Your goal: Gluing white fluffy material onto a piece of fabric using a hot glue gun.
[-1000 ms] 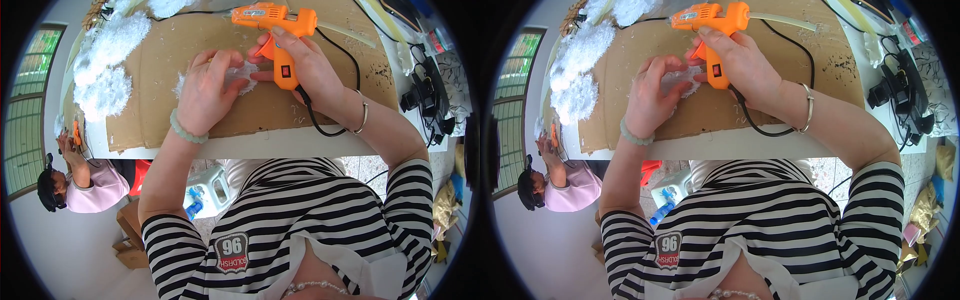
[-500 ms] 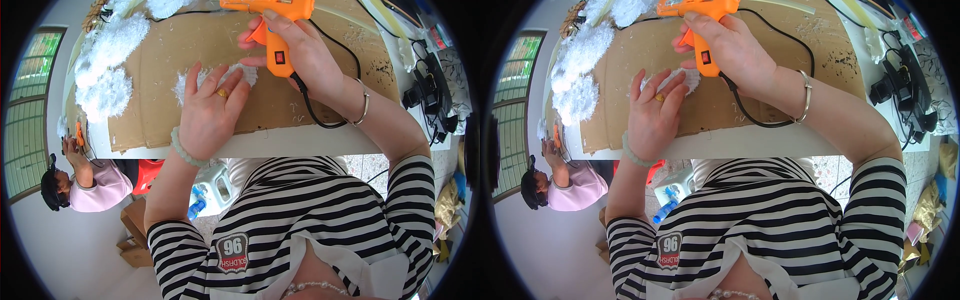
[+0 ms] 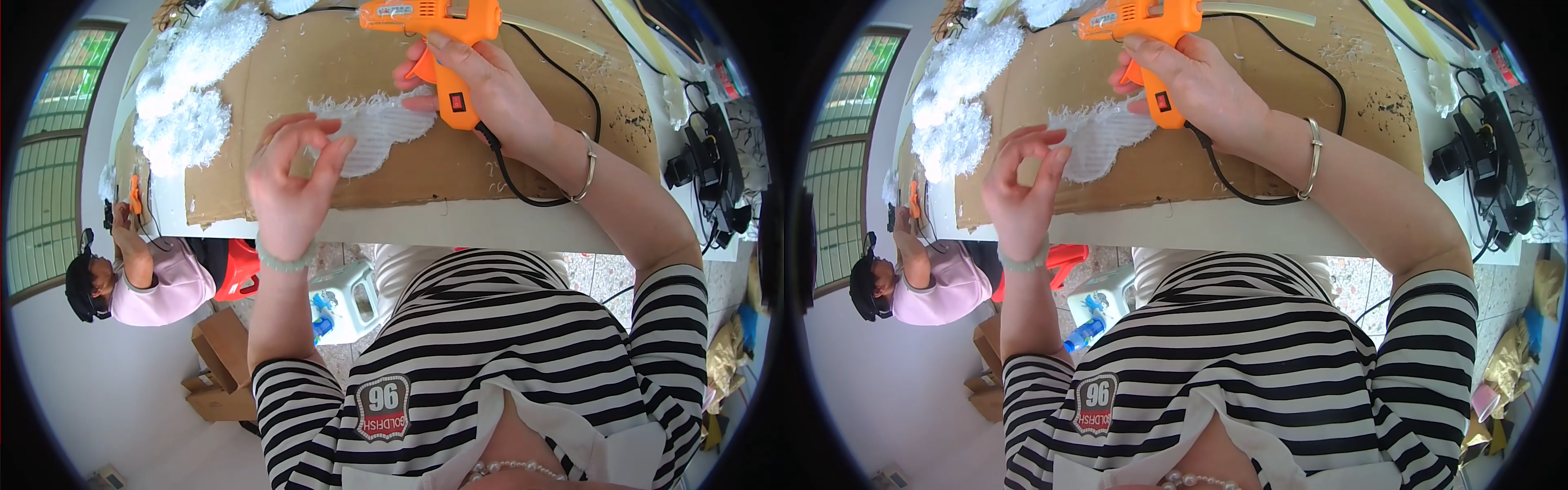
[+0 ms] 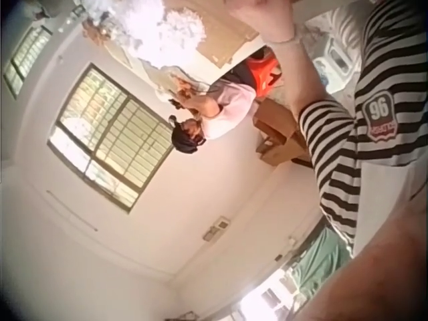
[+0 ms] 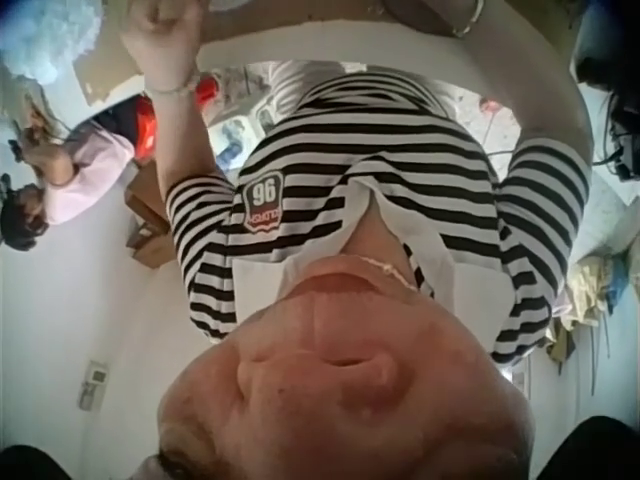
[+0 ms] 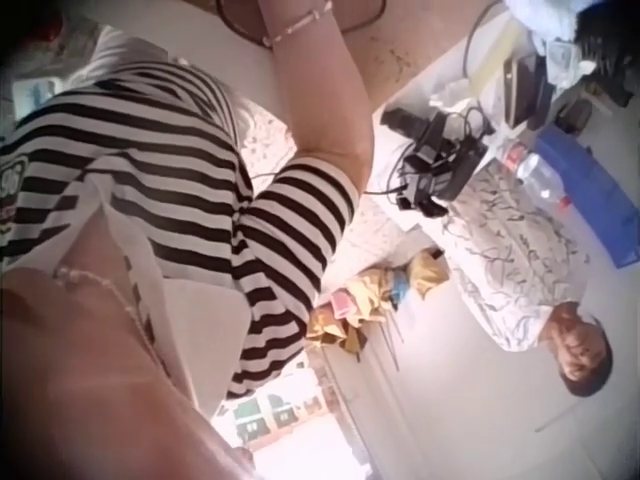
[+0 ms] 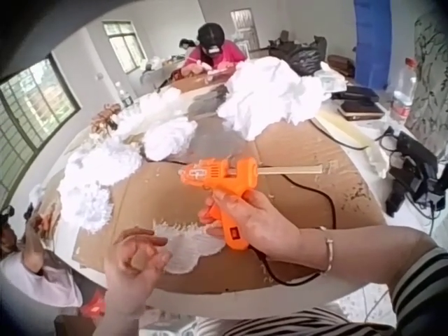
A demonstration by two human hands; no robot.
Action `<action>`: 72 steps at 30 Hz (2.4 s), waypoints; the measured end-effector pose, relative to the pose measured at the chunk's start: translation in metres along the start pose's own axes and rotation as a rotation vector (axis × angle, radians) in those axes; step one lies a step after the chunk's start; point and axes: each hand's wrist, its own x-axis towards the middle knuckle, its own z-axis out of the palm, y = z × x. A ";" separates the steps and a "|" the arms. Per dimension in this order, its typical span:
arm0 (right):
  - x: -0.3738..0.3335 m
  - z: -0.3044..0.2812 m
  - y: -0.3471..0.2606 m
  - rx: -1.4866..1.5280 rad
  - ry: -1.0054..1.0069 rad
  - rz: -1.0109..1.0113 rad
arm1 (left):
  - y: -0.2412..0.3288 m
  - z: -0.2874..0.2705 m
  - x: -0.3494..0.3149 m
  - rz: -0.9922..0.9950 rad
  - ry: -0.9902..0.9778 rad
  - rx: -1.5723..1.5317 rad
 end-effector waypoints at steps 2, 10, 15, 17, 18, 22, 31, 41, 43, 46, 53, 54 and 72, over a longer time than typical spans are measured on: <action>-0.001 0.000 0.000 -0.009 -0.005 0.023 | 0.001 0.009 0.008 0.088 -0.032 0.039; -0.005 0.003 -0.007 -0.020 0.019 -0.007 | 0.014 0.024 -0.011 0.336 -0.246 0.409; -0.003 0.010 -0.013 -0.056 -0.019 -0.088 | 0.016 0.026 -0.021 0.336 -0.219 0.465; 0.002 0.011 -0.013 -0.114 -0.045 -0.077 | 0.017 0.022 -0.021 0.343 -0.201 0.458; 0.005 0.012 -0.014 -0.118 -0.046 -0.079 | 0.017 0.020 -0.020 0.346 -0.181 0.452; 0.011 0.019 -0.014 -0.123 -0.081 -0.072 | 0.011 0.016 -0.011 0.312 -0.102 0.420; -0.001 0.007 -0.015 -0.245 -0.058 0.101 | 0.003 0.012 -0.021 0.312 -0.188 0.394; -0.011 0.006 -0.049 -0.297 -0.001 -0.037 | -0.029 -0.034 -0.038 0.104 0.195 0.369; -0.016 0.004 -0.057 -0.336 0.004 -0.059 | -0.034 -0.042 -0.041 0.026 0.285 0.376; -0.026 0.006 -0.071 -0.410 -0.003 -0.084 | -0.042 -0.048 -0.048 -0.340 0.454 0.198; -0.026 0.027 -0.049 -0.501 -0.265 0.128 | -0.051 -0.028 -0.045 -0.016 0.221 0.162; -0.025 0.028 -0.042 -0.546 -0.306 0.187 | -0.049 -0.025 -0.041 -0.021 0.232 0.157; -0.001 0.035 -0.016 -0.837 -0.359 0.202 | -0.060 -0.017 -0.019 0.045 0.031 0.162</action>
